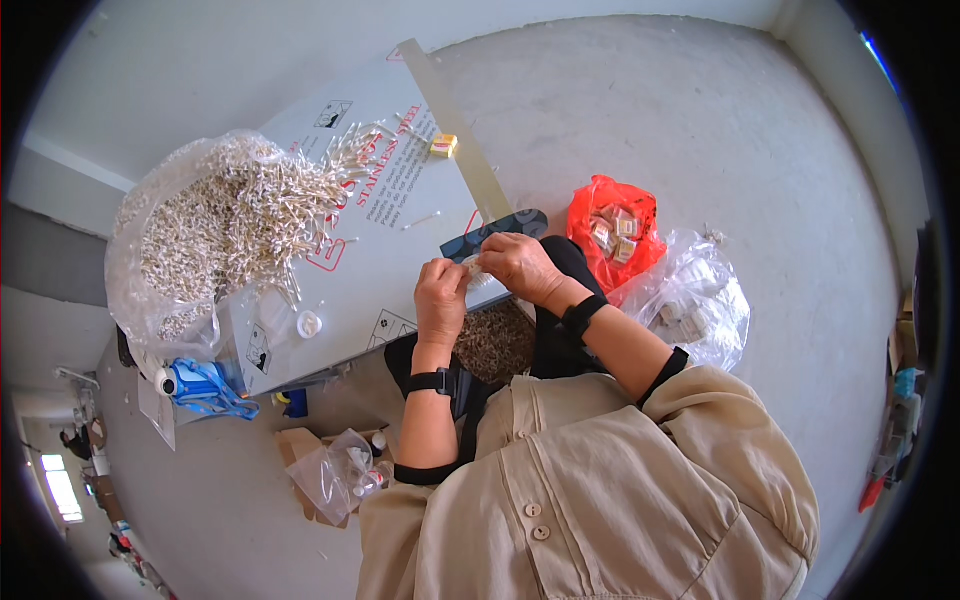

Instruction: Packing cotton swabs into small plastic containers on a workbench.

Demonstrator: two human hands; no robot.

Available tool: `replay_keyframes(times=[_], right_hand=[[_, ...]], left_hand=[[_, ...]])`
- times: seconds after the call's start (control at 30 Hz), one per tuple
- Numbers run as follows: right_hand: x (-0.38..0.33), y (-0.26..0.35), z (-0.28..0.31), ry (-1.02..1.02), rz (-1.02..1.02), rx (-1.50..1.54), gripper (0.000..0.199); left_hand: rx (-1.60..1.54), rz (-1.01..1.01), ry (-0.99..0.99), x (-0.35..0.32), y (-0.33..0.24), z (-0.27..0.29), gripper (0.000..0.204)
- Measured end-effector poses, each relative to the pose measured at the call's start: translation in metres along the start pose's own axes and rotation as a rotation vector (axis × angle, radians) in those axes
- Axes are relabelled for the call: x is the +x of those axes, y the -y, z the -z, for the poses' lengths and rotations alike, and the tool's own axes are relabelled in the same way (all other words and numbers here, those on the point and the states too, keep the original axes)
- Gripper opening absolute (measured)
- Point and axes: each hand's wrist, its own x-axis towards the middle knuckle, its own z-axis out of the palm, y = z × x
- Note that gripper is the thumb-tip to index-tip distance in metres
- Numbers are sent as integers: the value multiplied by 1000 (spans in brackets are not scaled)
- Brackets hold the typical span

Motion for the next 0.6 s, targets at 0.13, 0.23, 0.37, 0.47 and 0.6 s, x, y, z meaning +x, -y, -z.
replay_keyframes(times=[0.13, 0.23, 0.37, 0.47, 0.6], right_hand=[[7, 7, 2, -104, 2, 80, 6], [8, 6, 1, -98, 27, 64, 6], [18, 13, -2, -183, 24, 61, 7], [9, -5, -2, -40, 72, 95, 12], [5, 6, -5, -1, 15, 65, 10]], left_hand=[[-6, -30, -56, 4, -1, -2, 14], [-17, -63, -72, 4, -2, 0, 16], [39, -80, 55, 19, 4, 5, 13], [-6, -99, 80, 14, 0, 4, 16], [-23, -32, 118, 11, 4, 5, 17]])
